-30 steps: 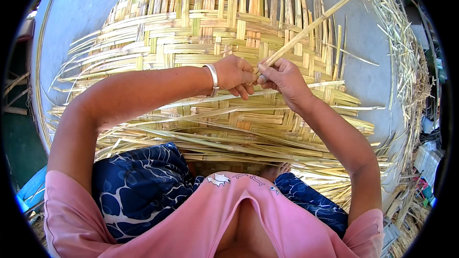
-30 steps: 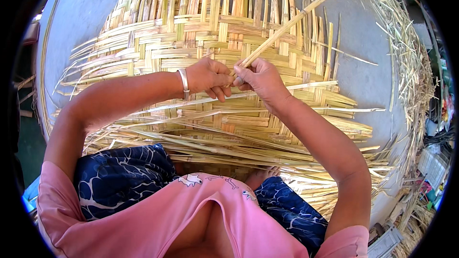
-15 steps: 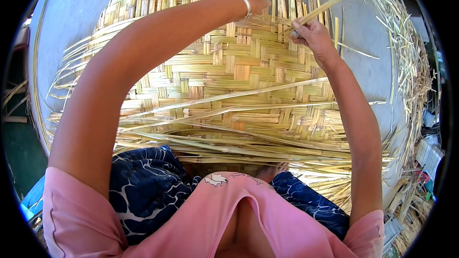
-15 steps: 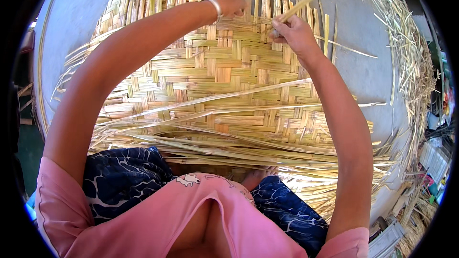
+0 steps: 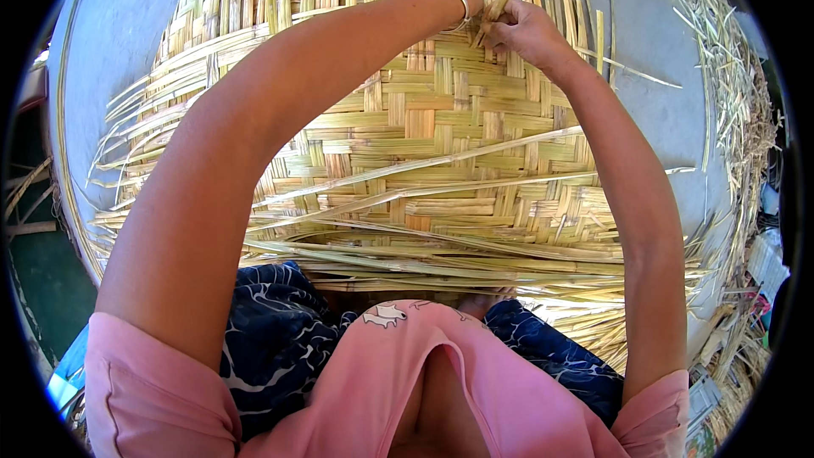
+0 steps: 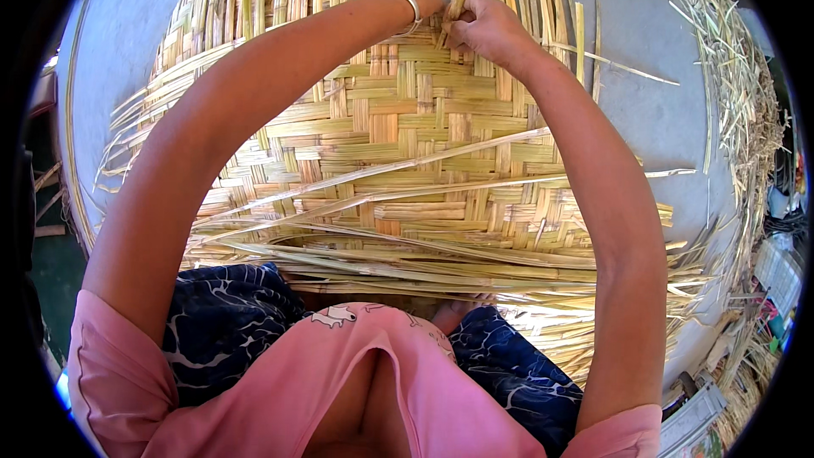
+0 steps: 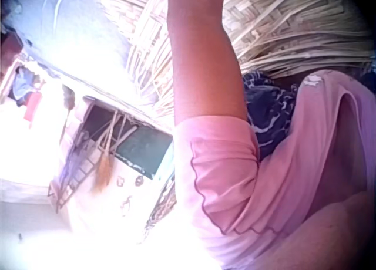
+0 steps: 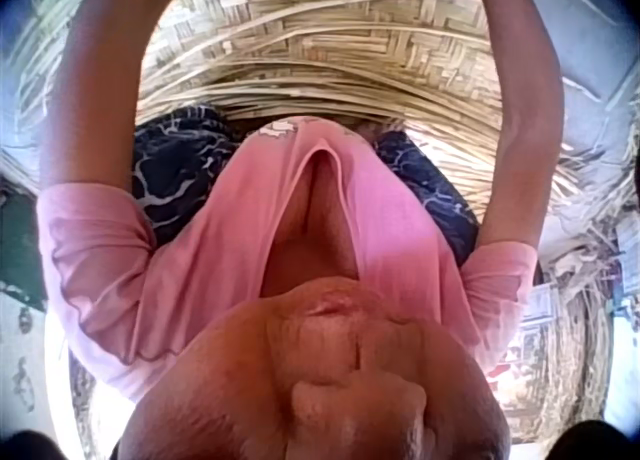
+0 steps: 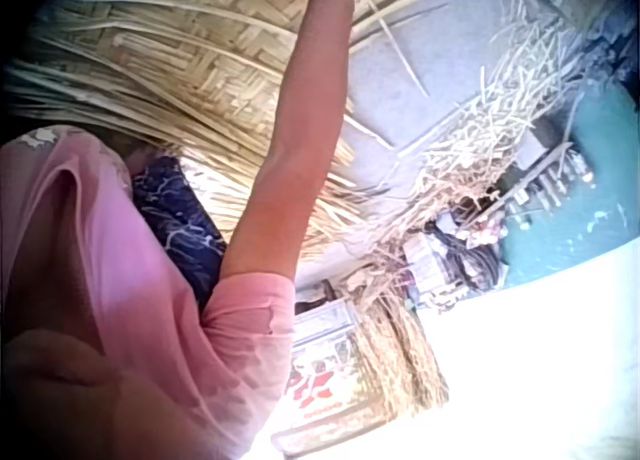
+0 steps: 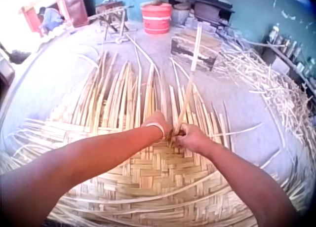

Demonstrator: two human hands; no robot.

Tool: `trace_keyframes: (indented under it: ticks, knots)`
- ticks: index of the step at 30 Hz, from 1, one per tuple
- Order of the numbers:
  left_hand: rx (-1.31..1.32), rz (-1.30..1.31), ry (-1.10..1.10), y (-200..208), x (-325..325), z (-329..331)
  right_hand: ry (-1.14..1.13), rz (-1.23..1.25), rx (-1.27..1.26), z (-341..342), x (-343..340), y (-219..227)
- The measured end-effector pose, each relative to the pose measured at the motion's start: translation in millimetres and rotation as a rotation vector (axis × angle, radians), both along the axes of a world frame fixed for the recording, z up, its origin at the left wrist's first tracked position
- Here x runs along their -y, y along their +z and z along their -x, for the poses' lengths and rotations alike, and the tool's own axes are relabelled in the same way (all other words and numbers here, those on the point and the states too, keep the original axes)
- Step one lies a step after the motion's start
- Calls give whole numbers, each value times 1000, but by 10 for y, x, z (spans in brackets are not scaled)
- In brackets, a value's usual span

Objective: The person sits on the floor and weaves a large circular basket using dried palm leaves. They interlace the leaves by hand, periodically adjusting the weave and adding new strands to expand the basket's size.

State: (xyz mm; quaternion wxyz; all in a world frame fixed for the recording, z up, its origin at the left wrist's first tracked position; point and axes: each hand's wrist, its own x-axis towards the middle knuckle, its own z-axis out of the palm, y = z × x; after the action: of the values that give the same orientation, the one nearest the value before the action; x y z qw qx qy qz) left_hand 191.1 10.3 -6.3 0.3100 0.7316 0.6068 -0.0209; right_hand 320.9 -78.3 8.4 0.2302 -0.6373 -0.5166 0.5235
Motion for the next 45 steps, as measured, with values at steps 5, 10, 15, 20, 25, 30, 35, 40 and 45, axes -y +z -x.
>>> trace_keyframes:
  ticks: [5, 10, 15, 20, 25, 30, 35, 40, 45]
  knots:
    - [116, -180, -108, -89, -4, 228, -37, -3, -79, -37, -19, -13]
    - [268, -532, -602, 24, 590, 574, -62, 38, -116, -195, 51, -113]
    - [244, -609, -1187, -136, 1131, 916, -42, 39, -159, -152, 58, -46]
    - [256, -646, -1292, -167, 1134, 923, -23, 36, -138, -152, 44, 10]
    - [289, -718, -1313, -238, 1120, 919, 5, 54, -106, -209, 9, -64]
    - [316, -724, -1293, -234, 1112, 923, 56, 46, -92, -128, -27, -23]
    - [344, -716, -1277, -226, 1102, 901, 137, 36, -89, -135, -86, -107]
    - [403, -696, -1233, -228, 1108, 893, 176, 7, -57, -113, -151, -149]
    - [425, -693, -1216, -204, 1094, 871, 138, -38, -37, -68, -168, -192]
